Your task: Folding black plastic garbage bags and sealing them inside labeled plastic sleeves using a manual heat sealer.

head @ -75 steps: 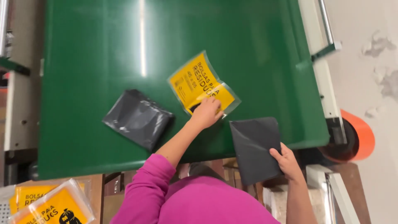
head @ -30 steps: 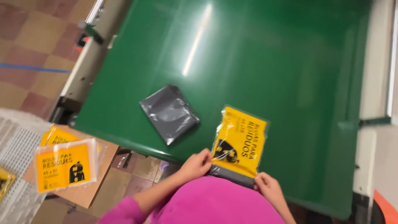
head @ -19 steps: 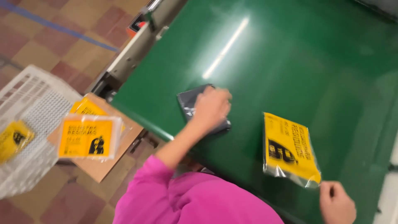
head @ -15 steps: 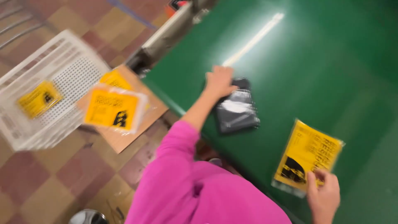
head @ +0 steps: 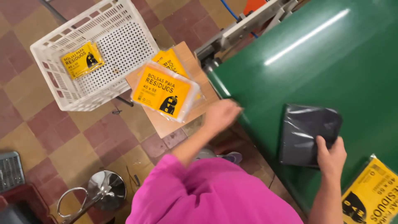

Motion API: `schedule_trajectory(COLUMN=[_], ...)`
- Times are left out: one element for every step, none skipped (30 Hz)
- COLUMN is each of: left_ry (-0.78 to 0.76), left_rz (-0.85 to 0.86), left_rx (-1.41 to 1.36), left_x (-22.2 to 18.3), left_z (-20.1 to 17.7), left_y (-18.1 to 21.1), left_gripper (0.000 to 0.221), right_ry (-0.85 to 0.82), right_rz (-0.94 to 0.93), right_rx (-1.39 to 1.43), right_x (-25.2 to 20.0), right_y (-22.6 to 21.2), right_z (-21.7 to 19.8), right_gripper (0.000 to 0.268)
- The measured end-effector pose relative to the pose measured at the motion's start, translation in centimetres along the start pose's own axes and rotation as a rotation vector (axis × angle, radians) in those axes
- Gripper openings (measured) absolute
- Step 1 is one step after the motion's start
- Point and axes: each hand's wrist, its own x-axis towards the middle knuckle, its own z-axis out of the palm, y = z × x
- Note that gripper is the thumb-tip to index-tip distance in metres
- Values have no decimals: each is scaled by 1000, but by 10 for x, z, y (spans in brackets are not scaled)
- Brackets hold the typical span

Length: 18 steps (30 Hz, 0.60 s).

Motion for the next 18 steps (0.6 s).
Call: schedule_trajectory(left_ry=[-17, -34, -41, -36, -31, -38, 25, 87, 81, 63, 55, 59, 92, 124, 116, 81, 50, 45], left_rz=[-10, -18, -25, -139, -242, -238, -303, -368, -379, -435, -479, -478, -442, -405, -394, -424, -455, -445], left_rx=[235, 470, 465, 589, 715, 712, 659, 604, 600, 542, 488, 490, 465, 440, 443, 419, 397, 403], left_x=[-18, -47, -57, -68, -73, -75, -78, -81, -83, -87, -81, -88, -89, -89, -91, -92, -94, -92], left_z=[-22, -50, -67, -84, -101, -102, -101, -100, -99, -98, -98, -97, -98, -98, -101, -103, -107, -110], left_y=[-58, -110, -137, -164, -193, -208, -223, -237, -242, -246, -253, -259, -266, -272, -277, -281, -286, -288], left_gripper=[22, 27, 27, 29, 35, 35, 37, 41, 41, 33, 27, 27, 24, 21, 21, 21, 22, 22], right_ry=[11, 21, 17, 25, 42, 46, 52, 57, 50, 31, 18, 17, 22, 27, 37, 39, 37, 45], right_rz=[50, 100, 108, 144, 179, 186, 229, 271, 277, 323, 360, 356, 360, 364, 371, 371, 368, 373], right_rx=[-9, -17, -24, -65, -99, -101, -43, 15, 5, 63, 133, 135, 141, 147, 155, 130, 107, 117], right_x=[-6, -13, -18, -23, -26, -27, -29, -31, -36, -41, -39, -36, -37, -37, -40, -43, -44, -43], right_y=[10, 21, 27, 35, 42, 42, 42, 42, 43, 44, 46, 46, 46, 46, 44, 43, 42, 42], right_z=[3, 5, 3, 0, 0, 3, 4, 4, 2, -2, 1, 2, 5, 6, 6, 6, 7, 9], right_gripper=[37, 36, 36, 37, 38, 38, 38, 38, 38, 36, 35, 35, 33, 31, 31, 30, 28, 28])
